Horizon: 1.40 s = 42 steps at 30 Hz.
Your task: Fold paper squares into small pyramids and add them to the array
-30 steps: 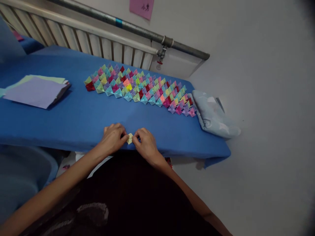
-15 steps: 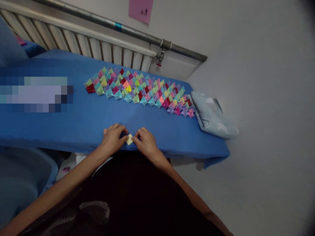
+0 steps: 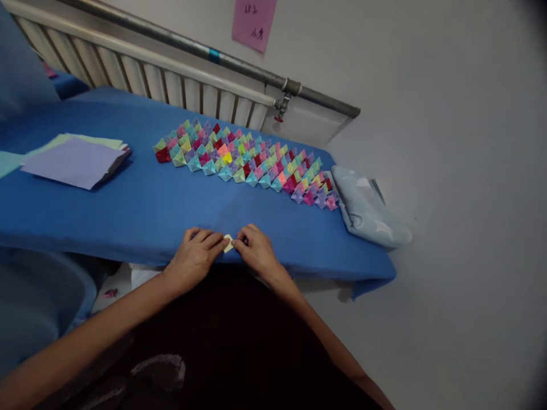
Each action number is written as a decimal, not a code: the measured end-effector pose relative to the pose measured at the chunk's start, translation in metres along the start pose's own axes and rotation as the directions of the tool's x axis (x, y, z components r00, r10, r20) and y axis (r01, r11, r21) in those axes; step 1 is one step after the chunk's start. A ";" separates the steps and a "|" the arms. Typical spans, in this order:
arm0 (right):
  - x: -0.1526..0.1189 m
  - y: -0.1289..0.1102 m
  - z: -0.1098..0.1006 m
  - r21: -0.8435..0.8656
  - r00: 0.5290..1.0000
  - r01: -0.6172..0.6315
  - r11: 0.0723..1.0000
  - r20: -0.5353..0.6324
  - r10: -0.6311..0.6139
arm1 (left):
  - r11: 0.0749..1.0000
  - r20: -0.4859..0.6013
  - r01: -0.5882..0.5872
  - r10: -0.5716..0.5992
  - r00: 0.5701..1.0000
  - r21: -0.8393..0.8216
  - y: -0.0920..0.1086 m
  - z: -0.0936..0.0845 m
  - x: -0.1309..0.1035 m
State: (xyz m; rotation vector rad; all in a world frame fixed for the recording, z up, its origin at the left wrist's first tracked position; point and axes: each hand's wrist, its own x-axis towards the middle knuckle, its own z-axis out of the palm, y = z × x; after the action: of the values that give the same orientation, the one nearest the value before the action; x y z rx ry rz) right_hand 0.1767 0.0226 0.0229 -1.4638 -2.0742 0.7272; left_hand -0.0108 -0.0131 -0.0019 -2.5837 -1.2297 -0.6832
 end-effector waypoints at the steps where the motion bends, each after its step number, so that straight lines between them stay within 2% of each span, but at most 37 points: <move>1: 0.000 0.001 0.000 0.004 1.000 0.002 1.000 -0.002 -0.002 | 1.000 -0.012 -0.009 0.009 1.000 -0.007 -0.001 0.000 -0.002; 8: 0.000 -0.002 -0.001 -0.001 1.000 -0.020 1.000 -0.002 0.020 | 0.999 -0.057 -0.008 0.006 0.998 -0.039 -0.003 0.000 -0.011; 16: 0.001 -0.005 -0.003 -0.020 0.999 -0.034 0.999 0.013 0.035 | 0.994 -0.049 0.022 -0.017 0.999 0.103 0.008 -0.004 -0.011; 23: 0.000 -0.001 -0.001 0.001 1.000 -0.004 1.000 0.007 0.004 | 0.996 -0.075 0.013 -0.007 0.997 0.086 0.005 0.000 -0.017; 29: 0.006 -0.004 -0.005 -0.015 0.996 -0.069 0.998 0.058 0.069 | 0.996 -0.010 0.022 -0.021 1.000 0.083 0.009 -0.007 -0.010; 32: 0.009 -0.007 -0.008 -0.052 0.993 -0.065 0.997 0.094 0.070 | 0.996 0.097 0.048 -0.055 0.994 0.072 0.006 -0.016 0.008; 35: 0.009 -0.006 -0.008 -0.053 0.995 -0.051 0.997 0.079 0.055 | 0.997 0.315 0.078 -0.076 0.946 0.008 -0.003 -0.024 0.040; 36: 0.008 -0.006 -0.007 -0.042 0.996 -0.049 0.998 0.069 0.052 | 0.996 0.401 0.076 -0.055 0.914 -0.036 -0.007 -0.025 0.052; 38: 0.006 -0.003 -0.006 -0.004 0.998 -0.048 0.999 0.050 0.048 | 0.983 0.571 0.140 -0.050 0.819 -0.116 -0.016 -0.026 0.075; 40: 0.003 -0.001 -0.004 0.042 0.999 -0.041 0.998 0.023 0.040 | 0.973 0.636 0.176 -0.040 0.771 -0.151 -0.023 -0.024 0.092; 42: 0.001 0.003 -0.002 0.107 0.999 -0.030 0.994 -0.026 0.033 | 0.963 0.671 0.192 -0.017 0.741 -0.188 -0.029 -0.020 0.103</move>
State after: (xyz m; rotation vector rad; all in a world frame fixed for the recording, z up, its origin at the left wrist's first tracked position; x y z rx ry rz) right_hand 0.1795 0.0242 0.0222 -1.4428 -1.9644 0.8120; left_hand 0.0171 0.0680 0.0649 -3.1226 -1.5662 0.1416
